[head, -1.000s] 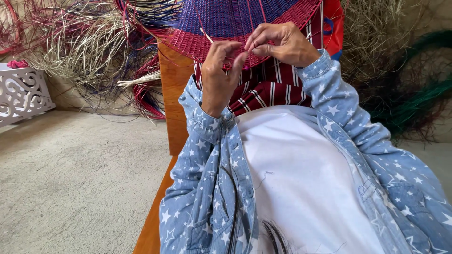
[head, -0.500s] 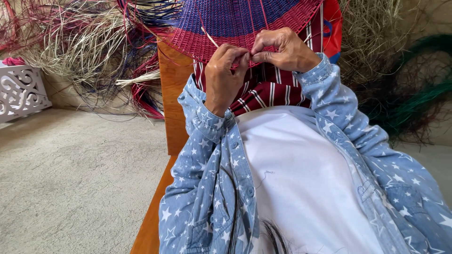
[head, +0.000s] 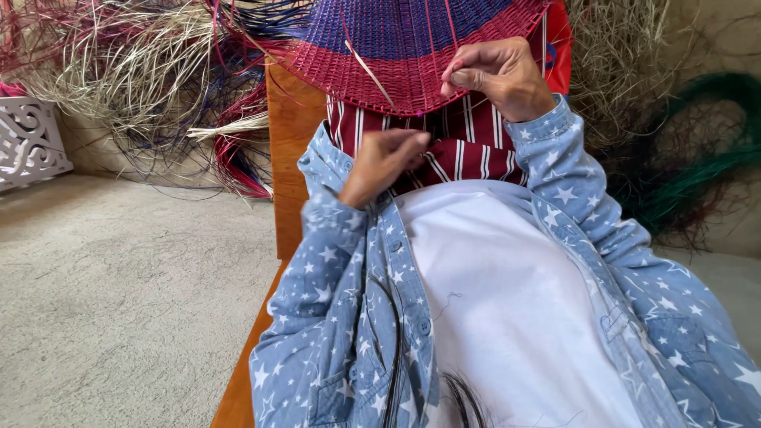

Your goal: Weaving colored fibers into a circular mat pattern using a thin wooden tool

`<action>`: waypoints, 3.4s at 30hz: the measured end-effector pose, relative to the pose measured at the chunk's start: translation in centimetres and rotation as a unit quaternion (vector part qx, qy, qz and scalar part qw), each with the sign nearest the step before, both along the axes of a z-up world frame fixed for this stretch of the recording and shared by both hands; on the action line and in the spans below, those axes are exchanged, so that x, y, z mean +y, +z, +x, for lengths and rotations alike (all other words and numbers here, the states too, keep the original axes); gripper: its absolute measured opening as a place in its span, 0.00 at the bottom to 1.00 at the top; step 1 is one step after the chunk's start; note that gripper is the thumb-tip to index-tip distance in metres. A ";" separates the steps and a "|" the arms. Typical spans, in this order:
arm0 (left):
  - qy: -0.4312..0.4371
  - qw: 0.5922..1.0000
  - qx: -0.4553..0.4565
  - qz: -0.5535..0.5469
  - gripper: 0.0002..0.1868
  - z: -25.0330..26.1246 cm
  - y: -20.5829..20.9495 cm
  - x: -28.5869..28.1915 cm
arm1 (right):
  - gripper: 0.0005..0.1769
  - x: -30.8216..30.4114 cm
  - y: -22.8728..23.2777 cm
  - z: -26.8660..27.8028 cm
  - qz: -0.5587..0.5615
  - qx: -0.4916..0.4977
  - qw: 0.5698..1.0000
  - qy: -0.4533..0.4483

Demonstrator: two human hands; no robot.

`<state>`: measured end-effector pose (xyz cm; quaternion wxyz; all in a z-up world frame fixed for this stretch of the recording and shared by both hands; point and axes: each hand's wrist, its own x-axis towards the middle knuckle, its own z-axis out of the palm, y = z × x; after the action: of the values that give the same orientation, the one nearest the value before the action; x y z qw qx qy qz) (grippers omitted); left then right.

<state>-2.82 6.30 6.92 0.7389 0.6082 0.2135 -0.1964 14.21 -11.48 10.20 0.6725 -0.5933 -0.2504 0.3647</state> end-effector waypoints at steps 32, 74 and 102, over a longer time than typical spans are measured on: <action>0.265 0.928 0.080 -0.249 0.20 3.2 -7.4 -6.0 | 0.04 0.3 -4.8 1.3 -0.399 -0.218 0.884 0.109; 0.257 0.943 0.063 -0.201 0.17 3.2 -8.8 -6.8 | 0.07 1.2 -6.2 0.3 -0.476 -0.382 0.782 0.125; 0.230 0.952 0.064 -0.193 0.20 3.1 -7.4 -5.9 | 0.03 0.4 -5.7 0.3 -0.376 -0.220 0.897 0.070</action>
<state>0.31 0.39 -0.48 0.8519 0.3746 0.3529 -0.0969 14.53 -11.09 4.55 0.2992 -0.8481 -0.2773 0.3380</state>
